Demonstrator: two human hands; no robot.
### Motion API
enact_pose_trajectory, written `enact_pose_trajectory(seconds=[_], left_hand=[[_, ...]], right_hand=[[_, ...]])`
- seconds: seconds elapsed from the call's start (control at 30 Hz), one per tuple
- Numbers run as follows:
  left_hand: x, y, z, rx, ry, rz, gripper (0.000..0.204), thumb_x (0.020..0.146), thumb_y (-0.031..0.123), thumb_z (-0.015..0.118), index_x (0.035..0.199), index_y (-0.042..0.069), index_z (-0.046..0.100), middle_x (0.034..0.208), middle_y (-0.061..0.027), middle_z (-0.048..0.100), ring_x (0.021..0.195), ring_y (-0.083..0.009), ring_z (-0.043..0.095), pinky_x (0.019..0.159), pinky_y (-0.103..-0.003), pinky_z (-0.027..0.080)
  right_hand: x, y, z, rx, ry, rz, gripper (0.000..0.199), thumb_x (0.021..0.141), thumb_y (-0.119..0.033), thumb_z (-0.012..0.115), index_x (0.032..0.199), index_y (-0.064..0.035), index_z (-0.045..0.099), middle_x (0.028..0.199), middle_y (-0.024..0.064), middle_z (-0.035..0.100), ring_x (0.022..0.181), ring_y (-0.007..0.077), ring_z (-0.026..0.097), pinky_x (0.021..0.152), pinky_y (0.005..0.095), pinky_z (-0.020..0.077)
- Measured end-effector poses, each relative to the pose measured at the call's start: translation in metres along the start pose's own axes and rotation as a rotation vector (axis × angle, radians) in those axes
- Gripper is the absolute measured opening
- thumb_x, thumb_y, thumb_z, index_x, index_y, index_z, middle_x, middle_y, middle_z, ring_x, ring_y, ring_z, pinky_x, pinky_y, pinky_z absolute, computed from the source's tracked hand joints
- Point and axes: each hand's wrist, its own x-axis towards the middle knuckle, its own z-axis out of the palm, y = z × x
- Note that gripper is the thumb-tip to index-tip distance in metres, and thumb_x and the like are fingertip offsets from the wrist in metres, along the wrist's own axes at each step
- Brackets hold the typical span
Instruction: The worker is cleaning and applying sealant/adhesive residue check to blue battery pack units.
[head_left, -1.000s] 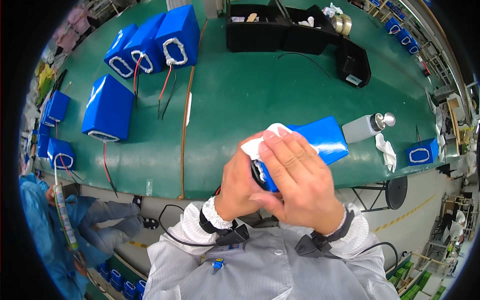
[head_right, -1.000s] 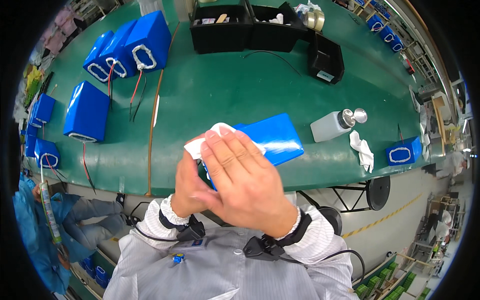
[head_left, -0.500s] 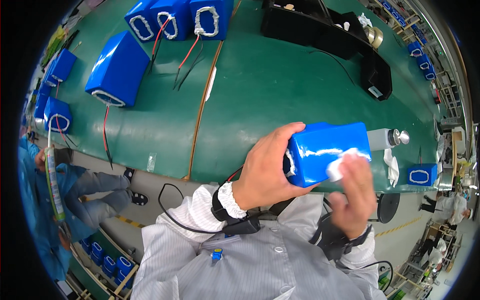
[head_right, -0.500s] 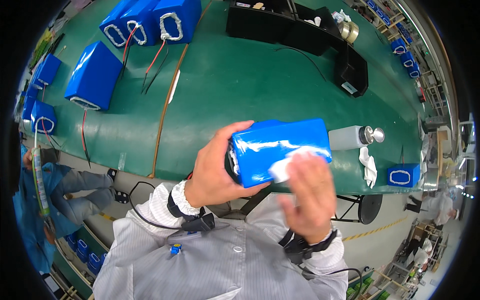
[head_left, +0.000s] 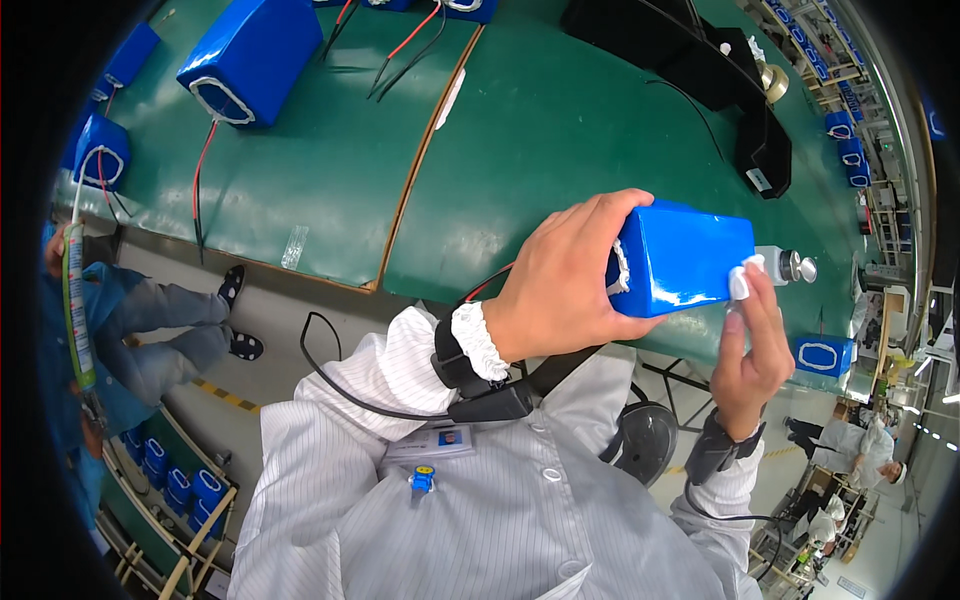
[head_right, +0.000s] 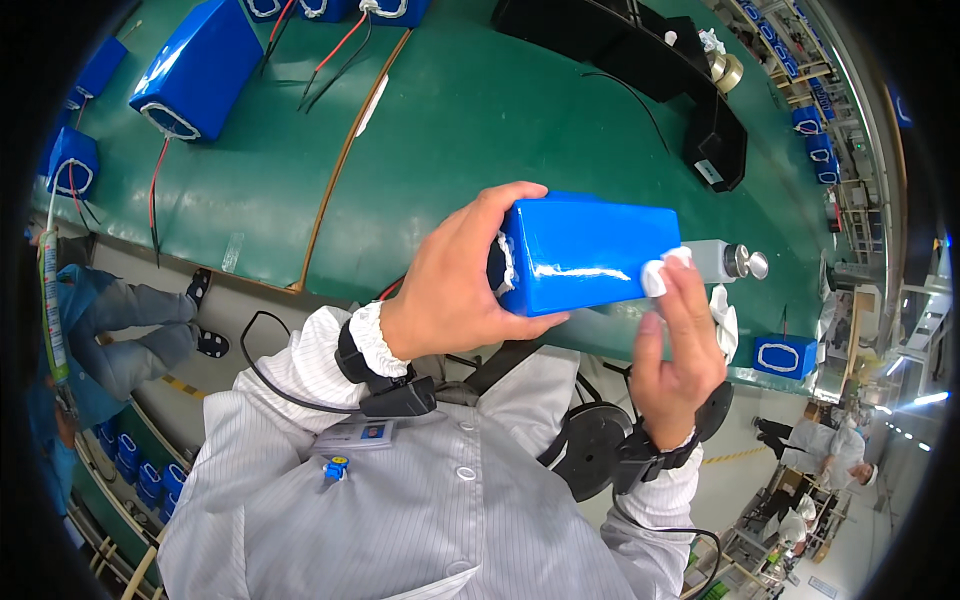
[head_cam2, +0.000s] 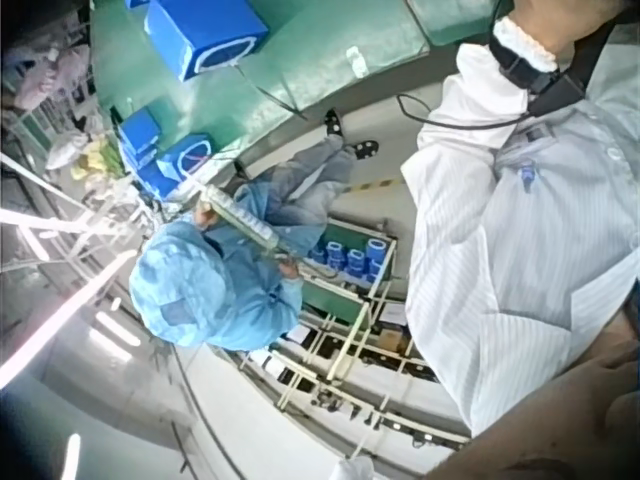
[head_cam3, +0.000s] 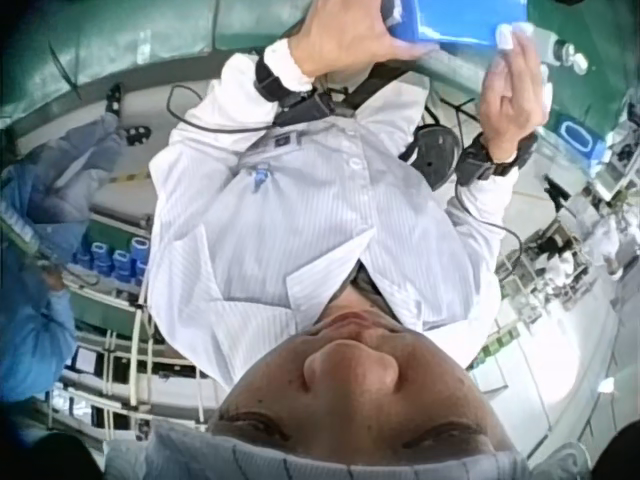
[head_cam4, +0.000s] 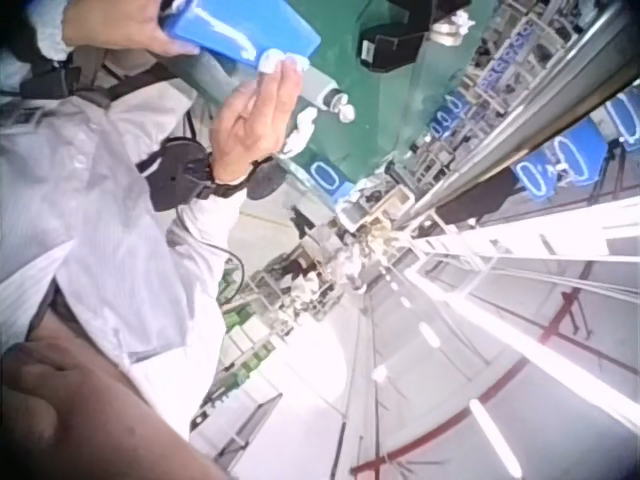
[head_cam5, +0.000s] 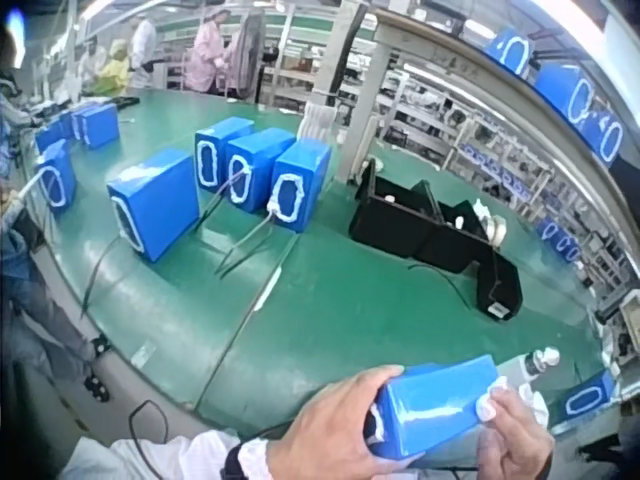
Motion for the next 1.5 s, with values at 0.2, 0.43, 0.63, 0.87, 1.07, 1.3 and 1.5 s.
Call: enact_pose_trajectory(seconds=[0.2, 0.43, 0.63, 0.87, 1.07, 1.3, 1.5], left_hand=[[0.0, -0.003, 0.001, -0.035, 0.027, 0.001, 0.089, 0.062, 0.025, 0.091, 0.137, 0.004, 0.049, 0.124, -0.0167, 0.064, 0.108, -0.0369, 0.066, 0.091, -0.046, 0.052], [0.002, -0.009, 0.002, -0.058, 0.088, 0.056, 0.079, 0.067, 0.025, 0.087, 0.134, 0.003, 0.052, 0.124, -0.0195, 0.064, 0.109, -0.0419, 0.064, 0.092, -0.049, 0.052], [-0.008, -0.013, 0.005, -0.031, 0.088, 0.068, 0.082, 0.072, 0.027, 0.085, 0.141, 0.001, 0.05, 0.134, -0.0203, 0.061, 0.117, -0.0416, 0.062, 0.099, -0.047, 0.05], [-0.008, -0.006, 0.014, -0.092, 0.034, -0.07, 0.084, 0.07, 0.019, 0.084, 0.143, 0.004, 0.045, 0.127, -0.0206, 0.064, 0.113, -0.0409, 0.065, 0.096, -0.048, 0.051], [-0.008, -0.006, 0.006, -0.066, -0.061, -0.151, 0.097, 0.066, 0.022, 0.091, 0.145, 0.002, 0.04, 0.132, -0.0215, 0.061, 0.114, -0.0422, 0.064, 0.094, -0.049, 0.053], [-0.013, -0.012, 0.018, -0.131, 0.039, -0.027, 0.119, 0.071, 0.027, 0.09, 0.161, 0.001, 0.017, 0.135, -0.0229, 0.063, 0.11, -0.0453, 0.066, 0.095, -0.05, 0.053], [-0.004, -0.005, 0.005, -0.093, 0.004, -0.062, 0.126, 0.066, 0.029, 0.095, 0.161, 0.0, 0.017, 0.14, -0.0222, 0.06, 0.122, -0.0418, 0.062, 0.107, -0.046, 0.048]], right_hand=[[0.049, -0.057, 0.029, 0.103, -0.135, -0.295, 0.033, 0.083, -0.003, 0.074, 0.115, 0.0043, 0.072, 0.124, 0.0202, 0.071, 0.121, 0.043, 0.066, 0.104, 0.0482, 0.0526], [0.05, -0.063, 0.019, 0.044, -0.254, -0.469, 0.037, 0.078, -0.01, 0.08, 0.113, 0.0015, 0.074, 0.128, 0.0185, 0.068, 0.121, 0.0442, 0.064, 0.101, 0.0496, 0.0539], [0.081, -0.07, 0.026, -0.058, -0.316, -0.614, 0.031, 0.074, -0.01, 0.078, 0.102, 0.0004, 0.071, 0.119, 0.0155, 0.068, 0.113, 0.0418, 0.065, 0.09, 0.0475, 0.0567], [0.072, -0.062, 0.013, -0.004, -0.331, -0.717, 0.032, 0.067, -0.011, 0.079, 0.096, 0.001, 0.07, 0.121, 0.0166, 0.067, 0.114, 0.0423, 0.066, 0.092, 0.0478, 0.0583], [0.099, -0.062, 0.027, 0.011, -0.332, -0.651, 0.021, 0.077, -0.017, 0.079, 0.092, -0.0049, 0.071, 0.123, 0.0141, 0.069, 0.117, 0.0371, 0.068, 0.095, 0.046, 0.0581], [0.063, -0.061, 0.017, 0.012, -0.301, -0.547, 0.031, 0.082, -0.021, 0.078, 0.106, -0.0026, 0.072, 0.133, 0.0171, 0.067, 0.124, 0.0381, 0.065, 0.107, 0.0486, 0.0528], [0.031, -0.04, -0.031, 0.043, -0.237, -0.512, 0.012, 0.079, 0.004, 0.072, 0.091, 0.0021, 0.072, 0.108, 0.0182, 0.075, 0.092, 0.0334, 0.076, 0.073, 0.0399, 0.0626]])
